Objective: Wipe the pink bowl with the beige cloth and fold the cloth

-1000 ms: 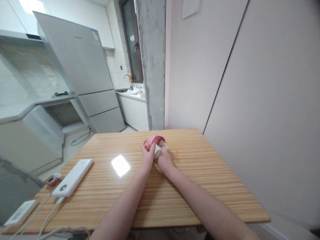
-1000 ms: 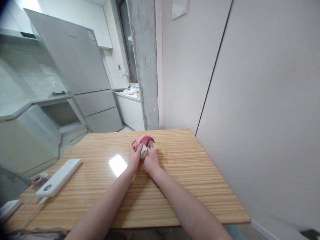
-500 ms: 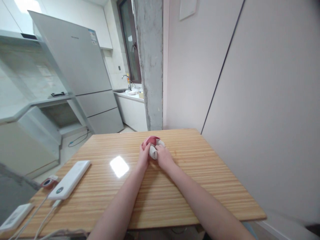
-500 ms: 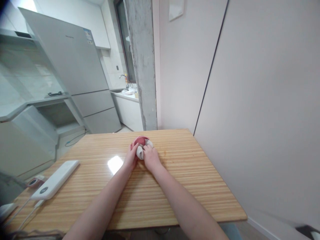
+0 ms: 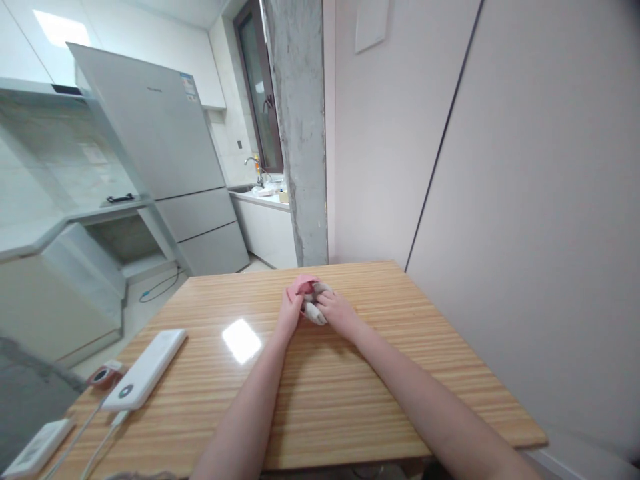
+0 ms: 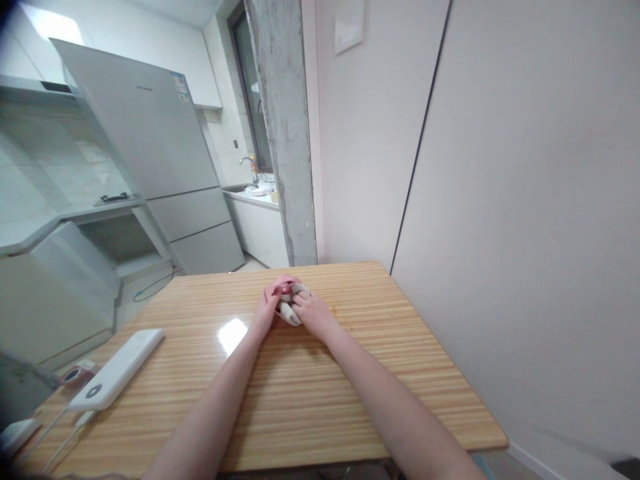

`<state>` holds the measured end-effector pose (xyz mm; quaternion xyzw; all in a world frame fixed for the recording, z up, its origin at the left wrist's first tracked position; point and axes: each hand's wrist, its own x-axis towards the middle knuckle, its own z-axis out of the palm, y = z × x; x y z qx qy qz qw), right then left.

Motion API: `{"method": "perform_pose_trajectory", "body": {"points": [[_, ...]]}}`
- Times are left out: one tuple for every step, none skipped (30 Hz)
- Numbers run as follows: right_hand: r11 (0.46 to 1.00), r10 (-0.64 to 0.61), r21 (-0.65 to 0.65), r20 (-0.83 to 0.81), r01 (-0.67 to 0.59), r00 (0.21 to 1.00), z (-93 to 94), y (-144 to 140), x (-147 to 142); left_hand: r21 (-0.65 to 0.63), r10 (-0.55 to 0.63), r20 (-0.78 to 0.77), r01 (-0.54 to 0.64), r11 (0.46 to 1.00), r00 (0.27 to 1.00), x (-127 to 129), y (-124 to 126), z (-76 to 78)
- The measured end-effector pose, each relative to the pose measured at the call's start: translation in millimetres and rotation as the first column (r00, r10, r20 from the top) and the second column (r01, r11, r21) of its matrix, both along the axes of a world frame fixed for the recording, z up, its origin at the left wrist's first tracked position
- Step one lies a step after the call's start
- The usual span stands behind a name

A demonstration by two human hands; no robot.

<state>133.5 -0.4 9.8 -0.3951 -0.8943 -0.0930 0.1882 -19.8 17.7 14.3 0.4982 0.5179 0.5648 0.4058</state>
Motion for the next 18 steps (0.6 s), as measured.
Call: {"method": "perform_pose_trajectory", "body": {"points": [[1.0,-0.014,0.005,-0.009,0.014,1.0,-2.3,2.1,3.7,-0.022,0.001,-0.045,-0.002,1.0,0.999,-0.1,-1.4,-1.3],[0.999,-0.041,0.003,-0.024,0.041,0.999,-4.4,2.7,6.1,-0.03,-0.009,-0.054,0.008,1.0,0.999,1.7,-3.1,-3.6],[0.997,-0.071,-0.005,-0.038,0.071,0.997,-6.0,1.9,7.0,-0.029,-0.022,-0.026,0.021,0.999,0.999,5.2,-4.9,-6.6],[0.995,-0.102,-0.015,-0.051,0.101,0.994,-6.9,-0.1,6.5,-0.029,-0.036,0.038,0.037,0.999,0.999,9.8,-6.4,-10.0],[0.991,-0.13,-0.025,-0.065,0.129,0.989,-6.7,-3.1,5.0,-0.031,-0.05,0.121,0.054,0.998,0.991,15.1,-7.5,-13.5],[0.988,-0.154,-0.032,-0.081,0.152,0.985,-5.7,-6.6,2.7,-0.028,-0.065,0.205,0.072,0.997,0.976,20.3,-8.1,-16.9],[0.985,-0.17,-0.037,-0.096,0.167,0.981,-3.9,-10.1,0.0,-0.013,-0.075,0.275,0.082,0.997,0.959,24.6,-8.0,-19.8],[0.984,-0.175,-0.041,-0.107,0.172,0.979,-1.7,-13.2,-2.6,0.007,-0.072,0.313,0.074,0.997,0.947,27.5,-7.2,-22.0],[0.985,-0.169,-0.041,-0.113,0.166,0.979,0.8,-15.6,-4.8,0.025,-0.055,0.319,0.049,0.998,0.946,28.4,-5.8,-23.4],[0.988,-0.151,-0.039,-0.115,0.148,0.982,3.1,-16.9,-6.2,0.041,-0.026,0.297,0.014,0.999,0.954,27.3,-4.1,-23.8],[0.992,-0.125,-0.034,-0.114,0.122,0.986,5.0,-17.2,-6.7,0.055,0.009,0.26,-0.024,0.998,0.966,24.4,-2.4,-23.3],[0.995,-0.094,-0.029,-0.111,0.091,0.989,6.3,-16.5,-6.3,0.069,0.036,0.216,-0.052,0.996,0.976,20.1,-1.0,-21.9],[0.998,-0.059,-0.026,-0.107,0.056,0.993,7.0,-14.9,-4.9,0.083,0.048,0.166,-0.063,0.995,0.985,15.2,-0.3,-19.8],[0.999,-0.025,-0.026,-0.101,0.022,0.995,7.0,-12.7,-2.8,0.096,0.053,0.112,-0.064,0.993,0.992,10.3,-0.6,-17.3],[1.0,0.001,-0.03,-0.096,-0.004,0.995,6.4,-10.3,-0.2,0.109,0.052,0.055,-0.057,0.992,0.997,6.5,-2.0,-14.7],[0.999,0.015,-0.038,-0.096,-0.019,0.995,5.4,-7.9,2.5,0.122,0.047,-0.002,-0.046,0.991,0.999,4.3,-4.4,-12.3],[0.999,0.015,-0.047,-0.104,-0.02,0.994,4.2,-5.8,4.9,0.134,0.037,-0.049,-0.031,0.991,0.998,4.2,-7.6,-10.3],[0.998,0.002,-0.056,-0.122,-0.009,0.993,3.0,-4.4,6.9,0.141,0.025,-0.072,-0.015,0.99,0.997,6.2,-11.3,-9.0]]}}
